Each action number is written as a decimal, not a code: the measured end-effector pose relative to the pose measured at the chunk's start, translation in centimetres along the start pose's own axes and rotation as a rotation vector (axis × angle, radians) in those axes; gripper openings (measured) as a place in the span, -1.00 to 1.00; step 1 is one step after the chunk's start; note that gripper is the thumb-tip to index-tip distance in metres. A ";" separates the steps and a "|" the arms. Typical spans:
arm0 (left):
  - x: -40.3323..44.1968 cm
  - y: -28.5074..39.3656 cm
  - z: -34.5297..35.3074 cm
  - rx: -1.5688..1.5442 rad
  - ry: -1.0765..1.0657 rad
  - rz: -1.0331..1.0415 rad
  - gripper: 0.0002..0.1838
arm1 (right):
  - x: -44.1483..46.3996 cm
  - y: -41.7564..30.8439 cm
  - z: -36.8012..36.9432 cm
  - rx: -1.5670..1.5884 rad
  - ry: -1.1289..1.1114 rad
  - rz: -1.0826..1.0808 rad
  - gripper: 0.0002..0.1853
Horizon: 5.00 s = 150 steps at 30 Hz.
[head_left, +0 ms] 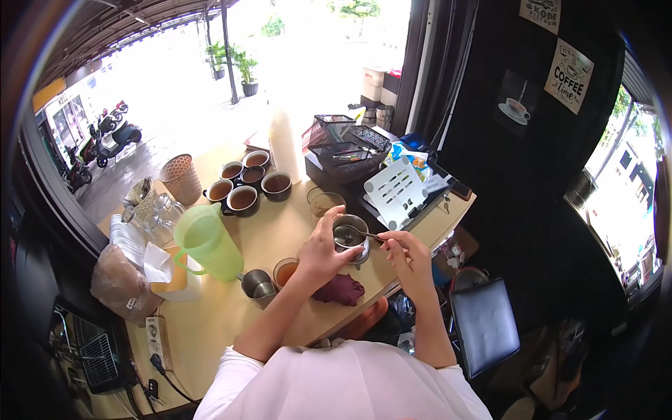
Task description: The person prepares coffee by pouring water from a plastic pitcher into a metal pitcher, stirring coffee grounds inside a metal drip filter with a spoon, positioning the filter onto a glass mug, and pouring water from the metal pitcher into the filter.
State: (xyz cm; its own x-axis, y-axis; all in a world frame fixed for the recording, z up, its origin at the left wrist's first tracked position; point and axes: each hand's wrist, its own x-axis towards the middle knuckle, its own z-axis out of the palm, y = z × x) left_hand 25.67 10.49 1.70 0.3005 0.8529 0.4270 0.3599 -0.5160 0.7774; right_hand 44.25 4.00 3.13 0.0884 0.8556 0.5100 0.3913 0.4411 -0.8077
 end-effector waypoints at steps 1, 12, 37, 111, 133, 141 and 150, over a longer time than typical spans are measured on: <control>0.1 -0.3 0.8 0.031 0.014 0.011 -0.12 | 0.1 0.5 -0.3 -0.008 -0.009 0.015 -0.81; 0.8 -3.1 6.0 0.054 0.027 -0.092 -0.15 | 0.5 5.5 -1.4 -0.078 -0.089 0.109 -0.84; 0.7 -5.4 7.2 0.236 -0.056 -0.042 0.00 | 0.0 8.3 -1.7 -0.041 -0.152 0.219 -0.68; -10.9 -15.1 -22.5 -0.259 0.875 -0.283 -0.71 | 2.5 -0.6 17.3 -0.302 -0.566 0.010 -0.18; -11.9 -15.0 -22.6 -0.219 0.857 -0.300 -0.68 | 11.7 2.1 27.1 -0.329 -0.833 -0.202 -0.14; -12.5 -14.8 -22.1 -0.223 0.883 -0.298 -0.76 | 14.4 2.3 32.0 -0.426 -0.850 -0.523 -0.17; -13.6 -13.4 -21.3 -0.183 0.906 -0.392 -0.81 | 17.1 2.4 39.1 -0.486 -0.890 -0.612 -0.33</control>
State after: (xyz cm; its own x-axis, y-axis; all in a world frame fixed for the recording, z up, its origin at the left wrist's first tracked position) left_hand -2.06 7.49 -4.72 -0.6235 0.7386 0.2565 0.1246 -0.2300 0.9652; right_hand 10.91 30.30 -1.60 -0.8280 0.5106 0.2318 0.4714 0.8576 -0.2056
